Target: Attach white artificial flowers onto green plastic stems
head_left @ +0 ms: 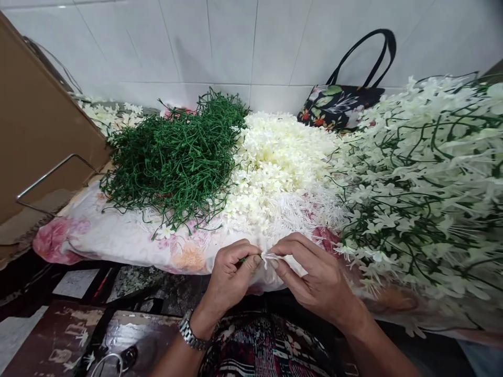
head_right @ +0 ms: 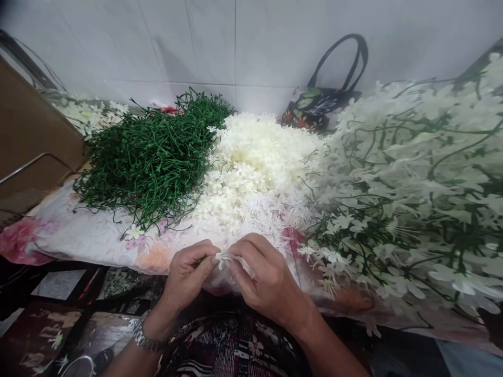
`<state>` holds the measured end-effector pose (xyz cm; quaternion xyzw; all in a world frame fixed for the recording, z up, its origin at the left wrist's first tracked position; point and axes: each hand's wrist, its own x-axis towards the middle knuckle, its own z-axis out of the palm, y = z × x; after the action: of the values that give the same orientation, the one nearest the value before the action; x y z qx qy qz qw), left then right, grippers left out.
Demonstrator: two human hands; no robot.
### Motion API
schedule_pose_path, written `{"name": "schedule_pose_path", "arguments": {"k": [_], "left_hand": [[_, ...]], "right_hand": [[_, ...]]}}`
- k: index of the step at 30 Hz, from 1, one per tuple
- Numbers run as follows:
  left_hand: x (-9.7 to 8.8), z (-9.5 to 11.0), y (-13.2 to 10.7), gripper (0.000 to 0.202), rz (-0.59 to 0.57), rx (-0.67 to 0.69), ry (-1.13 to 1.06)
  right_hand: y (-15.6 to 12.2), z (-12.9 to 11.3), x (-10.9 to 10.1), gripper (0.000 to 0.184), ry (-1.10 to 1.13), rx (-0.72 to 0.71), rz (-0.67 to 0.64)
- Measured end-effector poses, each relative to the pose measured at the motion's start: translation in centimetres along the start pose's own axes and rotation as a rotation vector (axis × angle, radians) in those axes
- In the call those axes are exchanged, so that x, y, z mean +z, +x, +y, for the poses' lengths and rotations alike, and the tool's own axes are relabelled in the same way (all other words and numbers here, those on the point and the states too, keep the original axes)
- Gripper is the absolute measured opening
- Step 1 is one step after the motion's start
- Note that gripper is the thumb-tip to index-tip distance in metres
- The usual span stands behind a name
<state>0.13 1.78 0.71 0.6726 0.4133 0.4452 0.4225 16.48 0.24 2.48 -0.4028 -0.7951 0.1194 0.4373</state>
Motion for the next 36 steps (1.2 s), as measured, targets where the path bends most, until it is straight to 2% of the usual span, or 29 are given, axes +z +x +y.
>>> {"name": "schedule_pose_path", "arguments": {"k": [7,10,17,24,28,32,36], "left_hand": [[0.4,-0.3,-0.1,0.017,0.075,0.120,0.042],[0.7,-0.3,-0.1,0.017,0.105,0.172,0.081],[1.1,-0.4,-0.1,0.019,0.115,0.202,0.170],[1.1,-0.7,0.0,0.022,0.079,0.195,0.190],[1.0,-0.6,-0.2,0.016,0.054,0.129,0.152],[0.9,-0.4,-0.6,0.018,0.093,0.044,0.037],[0.9,-0.3,-0.6,0.021,0.110,-0.004,0.095]], "right_hand": [[-0.1,-0.1,0.6,0.014,-0.011,-0.037,0.006],[-0.2,0.3,0.9,0.014,0.005,-0.008,0.001],[-0.8,0.9,1.9,0.014,0.062,0.025,0.059],[-1.3,1.3,2.6,0.012,0.048,0.042,0.074],[-1.1,1.3,2.4,0.011,0.046,0.050,0.053],[-1.4,1.0,1.6,0.011,0.018,0.051,0.042],[-1.9,0.8,-0.4,0.011,-0.052,0.033,-0.012]]}}
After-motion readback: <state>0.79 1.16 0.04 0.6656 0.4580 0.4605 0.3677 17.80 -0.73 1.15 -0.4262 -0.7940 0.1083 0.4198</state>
